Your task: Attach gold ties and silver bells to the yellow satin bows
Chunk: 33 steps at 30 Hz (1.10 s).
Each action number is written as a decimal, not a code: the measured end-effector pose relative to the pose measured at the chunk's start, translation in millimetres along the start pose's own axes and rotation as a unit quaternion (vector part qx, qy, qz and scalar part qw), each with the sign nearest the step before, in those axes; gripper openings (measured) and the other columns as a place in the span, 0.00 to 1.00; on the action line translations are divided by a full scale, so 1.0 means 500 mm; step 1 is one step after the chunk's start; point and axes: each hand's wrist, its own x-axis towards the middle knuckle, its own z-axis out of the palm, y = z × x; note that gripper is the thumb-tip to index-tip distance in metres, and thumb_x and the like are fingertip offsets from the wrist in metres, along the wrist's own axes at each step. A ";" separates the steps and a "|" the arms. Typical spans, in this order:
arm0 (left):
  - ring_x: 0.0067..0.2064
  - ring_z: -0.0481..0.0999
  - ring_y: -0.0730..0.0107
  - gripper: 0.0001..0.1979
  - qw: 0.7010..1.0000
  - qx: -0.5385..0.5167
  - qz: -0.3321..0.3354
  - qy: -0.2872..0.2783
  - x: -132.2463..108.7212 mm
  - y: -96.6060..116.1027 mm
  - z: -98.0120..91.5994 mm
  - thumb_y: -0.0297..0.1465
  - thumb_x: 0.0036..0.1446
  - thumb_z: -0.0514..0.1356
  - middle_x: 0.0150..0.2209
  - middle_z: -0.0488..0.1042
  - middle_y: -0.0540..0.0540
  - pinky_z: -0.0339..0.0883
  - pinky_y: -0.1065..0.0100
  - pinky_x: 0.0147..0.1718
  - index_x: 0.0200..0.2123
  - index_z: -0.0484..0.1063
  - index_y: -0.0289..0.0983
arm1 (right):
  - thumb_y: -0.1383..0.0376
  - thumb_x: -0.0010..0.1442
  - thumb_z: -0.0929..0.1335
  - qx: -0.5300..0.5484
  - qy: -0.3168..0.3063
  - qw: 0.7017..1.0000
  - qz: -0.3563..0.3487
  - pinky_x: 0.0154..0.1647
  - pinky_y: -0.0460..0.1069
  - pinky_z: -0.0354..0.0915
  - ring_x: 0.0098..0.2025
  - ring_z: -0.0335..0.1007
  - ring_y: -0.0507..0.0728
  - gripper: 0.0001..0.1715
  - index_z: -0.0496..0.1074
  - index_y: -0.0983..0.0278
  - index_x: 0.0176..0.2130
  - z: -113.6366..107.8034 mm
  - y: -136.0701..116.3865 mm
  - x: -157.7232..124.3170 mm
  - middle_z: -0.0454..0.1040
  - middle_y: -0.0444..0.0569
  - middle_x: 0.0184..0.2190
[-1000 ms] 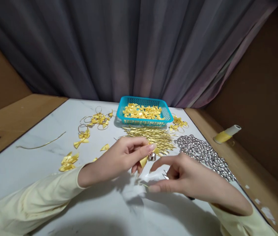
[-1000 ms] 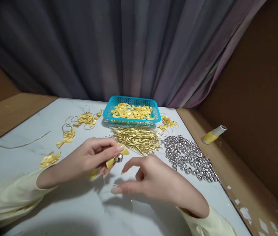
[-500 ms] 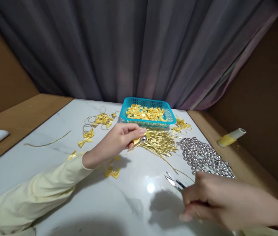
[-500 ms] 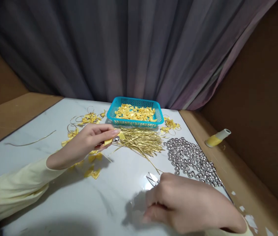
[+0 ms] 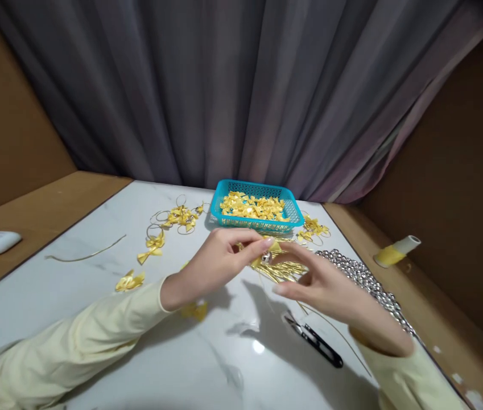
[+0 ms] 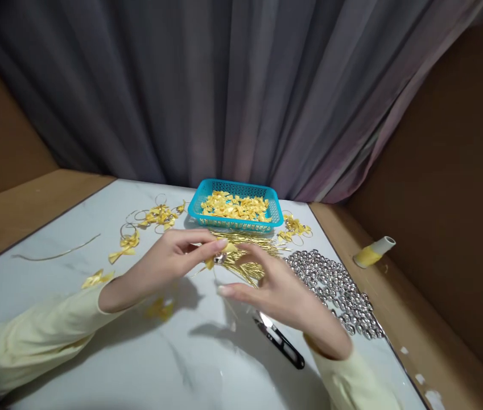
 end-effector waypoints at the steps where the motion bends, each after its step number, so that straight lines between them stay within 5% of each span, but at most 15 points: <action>1: 0.27 0.65 0.76 0.14 1.000 0.016 0.020 0.003 0.001 0.000 0.004 0.35 0.59 0.53 0.24 0.69 0.51 0.58 0.74 0.26 0.24 0.70 0.35 | 0.54 0.51 0.69 0.052 -0.024 0.998 -0.020 0.18 0.41 0.54 0.20 0.54 0.44 0.33 0.60 0.63 0.53 0.018 -0.001 0.012 0.67 0.53 0.46; 5: 0.27 0.64 0.74 0.14 0.993 0.077 0.089 0.020 0.002 -0.005 0.015 0.31 0.59 0.53 0.23 0.67 0.50 0.58 0.71 0.28 0.22 0.69 0.34 | 0.57 0.56 0.66 0.254 -0.111 0.961 0.009 0.14 0.40 0.42 0.15 0.44 0.43 0.18 0.67 0.67 0.42 0.062 -0.001 0.031 0.72 0.45 0.25; 8: 0.25 0.60 0.75 0.16 0.988 0.104 0.111 0.032 0.002 -0.008 0.016 0.29 0.59 0.52 0.20 0.64 0.52 0.55 0.71 0.26 0.19 0.66 0.35 | 0.57 0.58 0.65 0.322 -0.133 0.937 0.042 0.14 0.42 0.36 0.13 0.35 0.43 0.15 0.69 0.69 0.32 0.058 0.007 0.023 0.52 0.33 0.10; 11: 0.24 0.56 0.76 0.17 0.991 0.087 0.093 0.026 0.002 -0.005 0.012 0.29 0.58 0.53 0.18 0.59 0.54 0.53 0.72 0.25 0.17 0.61 0.35 | 0.57 0.59 0.65 0.329 -0.132 0.934 0.044 0.16 0.43 0.35 0.14 0.34 0.44 0.17 0.69 0.69 0.27 0.041 0.013 0.016 0.43 0.32 0.10; 22: 0.18 0.51 0.81 0.17 0.986 -0.118 -0.075 -0.086 -0.004 0.016 -0.001 0.36 0.58 0.53 0.15 0.52 0.57 0.46 0.75 0.16 0.20 0.63 0.34 | 0.58 0.56 0.66 0.331 -0.132 0.934 0.023 0.14 0.43 0.37 0.13 0.36 0.44 0.17 0.71 0.69 0.25 0.036 0.044 0.032 0.45 0.34 0.10; 27: 0.20 0.54 0.81 0.15 0.996 -0.068 -0.044 -0.022 -0.005 0.011 0.006 0.33 0.56 0.56 0.16 0.56 0.56 0.49 0.75 0.18 0.20 0.67 0.33 | 0.56 0.54 0.68 0.236 -0.128 0.963 0.023 0.14 0.43 0.37 0.14 0.37 0.44 0.16 0.70 0.67 0.29 0.025 0.027 0.021 0.47 0.33 0.11; 33: 0.23 0.61 0.79 0.11 0.998 -0.052 -0.022 -0.010 -0.012 0.006 0.015 0.32 0.56 0.56 0.21 0.67 0.53 0.55 0.75 0.22 0.24 0.71 0.33 | 0.52 0.56 0.65 0.170 -0.025 0.985 0.018 0.14 0.42 0.38 0.14 0.38 0.44 0.19 0.70 0.67 0.30 0.037 -0.005 0.007 0.47 0.34 0.11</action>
